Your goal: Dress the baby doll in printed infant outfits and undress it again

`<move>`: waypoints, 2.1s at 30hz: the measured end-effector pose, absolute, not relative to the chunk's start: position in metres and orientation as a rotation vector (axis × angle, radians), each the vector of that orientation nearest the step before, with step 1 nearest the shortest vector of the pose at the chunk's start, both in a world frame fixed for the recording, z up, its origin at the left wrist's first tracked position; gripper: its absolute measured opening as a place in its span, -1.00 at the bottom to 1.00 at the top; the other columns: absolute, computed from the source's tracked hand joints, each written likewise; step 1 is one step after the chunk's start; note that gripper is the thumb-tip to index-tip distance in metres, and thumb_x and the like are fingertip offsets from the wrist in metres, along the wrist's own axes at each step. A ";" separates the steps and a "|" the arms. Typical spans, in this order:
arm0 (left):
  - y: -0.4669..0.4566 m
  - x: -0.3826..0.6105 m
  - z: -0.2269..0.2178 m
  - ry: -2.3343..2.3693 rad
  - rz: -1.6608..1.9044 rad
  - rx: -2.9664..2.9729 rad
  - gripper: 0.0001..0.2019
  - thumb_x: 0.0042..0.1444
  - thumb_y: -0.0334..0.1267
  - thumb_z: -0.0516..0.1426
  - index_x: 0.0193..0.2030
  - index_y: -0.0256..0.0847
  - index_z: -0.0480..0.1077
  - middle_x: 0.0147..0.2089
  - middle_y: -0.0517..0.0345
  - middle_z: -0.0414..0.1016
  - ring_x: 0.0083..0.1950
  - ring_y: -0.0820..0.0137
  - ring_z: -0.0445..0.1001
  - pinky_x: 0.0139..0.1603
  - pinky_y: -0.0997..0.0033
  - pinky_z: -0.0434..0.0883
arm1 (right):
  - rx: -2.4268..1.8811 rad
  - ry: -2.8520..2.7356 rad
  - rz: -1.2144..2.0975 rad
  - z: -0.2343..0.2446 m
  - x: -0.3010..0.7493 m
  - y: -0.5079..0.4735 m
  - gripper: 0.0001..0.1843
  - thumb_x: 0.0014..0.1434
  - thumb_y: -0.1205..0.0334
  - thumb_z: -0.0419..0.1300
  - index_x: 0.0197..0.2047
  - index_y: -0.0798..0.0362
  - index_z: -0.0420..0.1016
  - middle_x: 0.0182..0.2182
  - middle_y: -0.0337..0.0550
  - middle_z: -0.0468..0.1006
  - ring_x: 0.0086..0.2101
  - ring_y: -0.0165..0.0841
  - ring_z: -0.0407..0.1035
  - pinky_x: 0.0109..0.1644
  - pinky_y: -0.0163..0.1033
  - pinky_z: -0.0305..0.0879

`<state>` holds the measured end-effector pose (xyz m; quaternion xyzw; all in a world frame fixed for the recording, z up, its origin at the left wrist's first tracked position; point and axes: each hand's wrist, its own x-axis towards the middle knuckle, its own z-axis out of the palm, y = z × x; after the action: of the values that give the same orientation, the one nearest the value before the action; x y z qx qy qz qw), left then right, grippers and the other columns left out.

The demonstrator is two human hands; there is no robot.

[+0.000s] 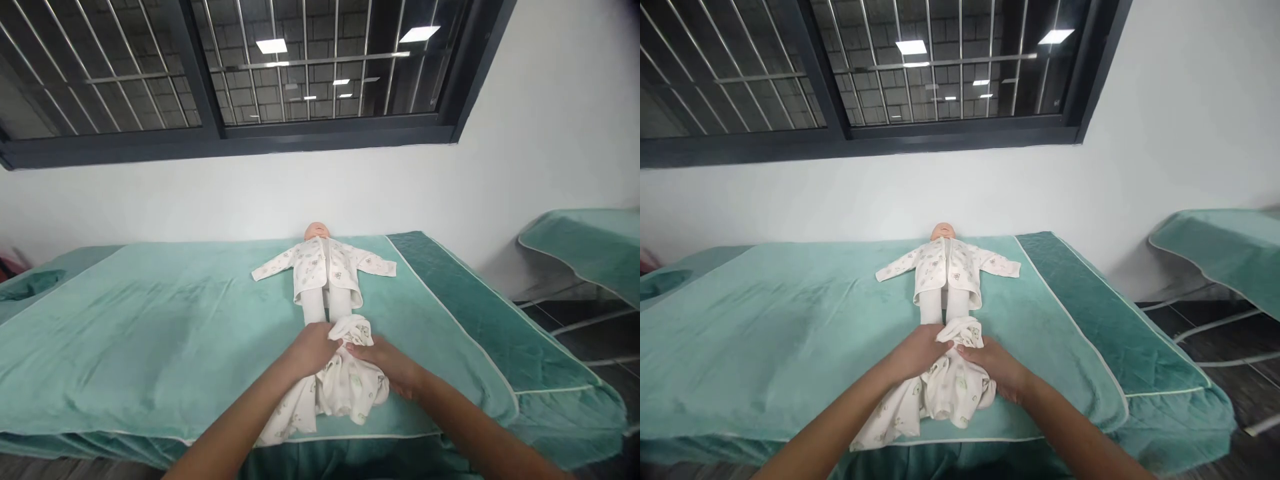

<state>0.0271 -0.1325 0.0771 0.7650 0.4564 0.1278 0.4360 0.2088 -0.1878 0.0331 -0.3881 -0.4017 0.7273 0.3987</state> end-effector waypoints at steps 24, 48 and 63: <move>-0.115 0.012 0.100 0.881 0.398 1.359 -0.59 -0.07 -0.13 0.32 -0.06 -0.21 0.49 -0.05 0.04 0.53 -0.03 0.21 0.48 -0.07 0.32 0.37 | -1.280 -1.191 0.897 -0.002 0.217 -0.148 -0.74 0.18 -0.02 0.13 -0.33 -0.01 0.30 -0.36 -0.20 0.45 -0.30 -0.28 0.29 -0.20 -0.23 0.22; -0.031 0.063 0.086 1.192 1.000 1.909 -0.84 -0.02 -0.40 0.08 -0.27 -0.22 0.41 -0.25 0.20 0.49 -0.17 0.37 0.40 -0.09 0.41 0.28 | -1.356 -1.261 0.563 0.000 0.234 -0.058 -0.62 0.17 -0.17 0.07 -0.32 0.00 0.31 -0.37 -0.19 0.49 -0.31 -0.29 0.30 -0.20 -0.22 0.20; -0.031 0.013 0.058 0.688 0.886 1.136 -0.64 -0.08 -0.19 0.35 -0.11 -0.18 0.46 -0.22 0.14 0.47 -0.26 0.42 0.44 -0.23 0.46 0.34 | -1.175 -1.881 0.667 0.059 0.239 -0.064 -0.57 0.05 -0.08 0.31 -0.07 -0.05 0.46 -0.11 -0.10 0.50 -0.09 -0.20 0.34 -0.04 -0.15 0.25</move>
<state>0.0129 -0.0312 0.0579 0.5095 0.3085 0.3976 0.6979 0.2393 -0.0645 0.0586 -0.4648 -0.7439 0.2636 0.4013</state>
